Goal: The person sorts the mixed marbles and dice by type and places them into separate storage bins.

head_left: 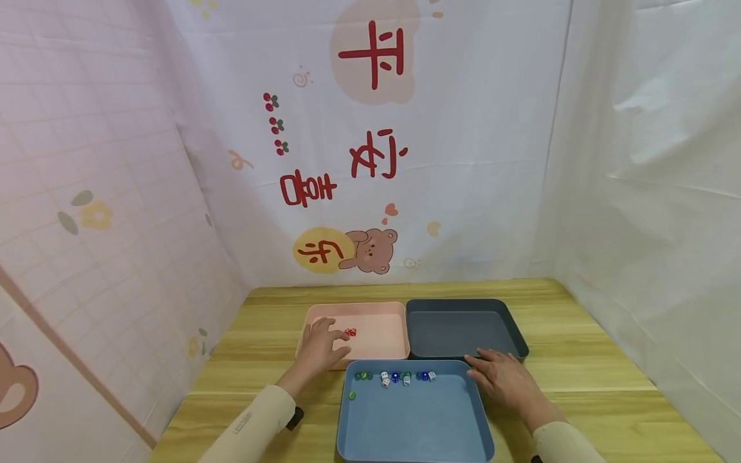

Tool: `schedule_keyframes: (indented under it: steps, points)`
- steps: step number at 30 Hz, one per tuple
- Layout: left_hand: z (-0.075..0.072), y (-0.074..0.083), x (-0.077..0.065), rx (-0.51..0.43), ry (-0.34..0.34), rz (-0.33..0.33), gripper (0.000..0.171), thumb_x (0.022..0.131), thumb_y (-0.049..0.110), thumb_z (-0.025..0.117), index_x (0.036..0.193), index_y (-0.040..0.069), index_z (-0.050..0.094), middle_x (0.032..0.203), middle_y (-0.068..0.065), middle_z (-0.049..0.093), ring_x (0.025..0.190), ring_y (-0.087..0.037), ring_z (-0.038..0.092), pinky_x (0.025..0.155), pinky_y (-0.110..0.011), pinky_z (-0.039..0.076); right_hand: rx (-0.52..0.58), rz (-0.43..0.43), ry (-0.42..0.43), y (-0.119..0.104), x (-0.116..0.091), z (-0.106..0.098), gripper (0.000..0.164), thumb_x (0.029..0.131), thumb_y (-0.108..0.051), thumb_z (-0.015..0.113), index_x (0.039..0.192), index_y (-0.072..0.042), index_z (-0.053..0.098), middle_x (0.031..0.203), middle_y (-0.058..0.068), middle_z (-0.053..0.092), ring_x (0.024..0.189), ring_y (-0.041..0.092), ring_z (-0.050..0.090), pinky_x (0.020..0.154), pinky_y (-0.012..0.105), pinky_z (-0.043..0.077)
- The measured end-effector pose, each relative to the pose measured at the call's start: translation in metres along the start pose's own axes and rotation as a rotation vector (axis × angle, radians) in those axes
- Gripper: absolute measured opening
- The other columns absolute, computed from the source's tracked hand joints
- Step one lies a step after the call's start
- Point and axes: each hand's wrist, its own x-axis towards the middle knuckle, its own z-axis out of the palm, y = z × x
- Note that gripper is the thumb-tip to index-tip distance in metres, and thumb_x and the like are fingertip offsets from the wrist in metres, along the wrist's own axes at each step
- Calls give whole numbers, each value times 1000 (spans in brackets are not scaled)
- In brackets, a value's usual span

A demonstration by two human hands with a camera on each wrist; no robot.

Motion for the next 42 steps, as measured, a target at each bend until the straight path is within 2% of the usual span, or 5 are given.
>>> schedule_keyframes:
  steps: [9, 18, 22, 30, 42]
  points:
    - [-2, 14, -35, -65, 12, 62, 17, 74, 31, 73, 87, 20, 72, 123, -14, 50, 122, -37, 33, 95, -65, 14, 10, 3, -3, 0, 1, 1, 42, 91, -45, 46, 125, -23, 57, 127, 10, 52, 117, 32, 45, 91, 61, 30]
    - [4, 22, -56, -102, -77, 53, 16, 73, 32, 73, 85, 21, 72, 125, -17, 48, 124, -39, 30, 95, -66, 12, 8, 8, -9, 1, 2, 1, 43, 91, -46, 45, 125, -23, 57, 127, 10, 51, 118, 32, 44, 91, 61, 29]
    - [7, 24, -61, -106, -83, 46, 16, 72, 31, 74, 82, 21, 72, 125, -19, 47, 123, -41, 29, 94, -67, 11, 9, 11, -13, 1, 2, 0, 43, 91, -46, 45, 125, -23, 57, 127, 10, 51, 118, 32, 44, 91, 61, 29]
    - [14, 30, -64, -8, -67, 44, 15, 68, 31, 76, 79, 21, 73, 123, -20, 48, 121, -44, 31, 93, -68, 13, 14, 7, -10, 0, 1, 0, 41, 91, -44, 47, 125, -23, 57, 128, 11, 51, 117, 33, 45, 91, 61, 29]
    - [19, 44, -61, 149, -63, -35, 5, 62, 20, 73, 62, 24, 71, 125, -19, 50, 124, -44, 29, 95, -67, 11, 10, -4, 12, 0, 0, -1, 40, 91, -41, 49, 124, -21, 58, 126, 11, 52, 116, 33, 46, 90, 61, 30]
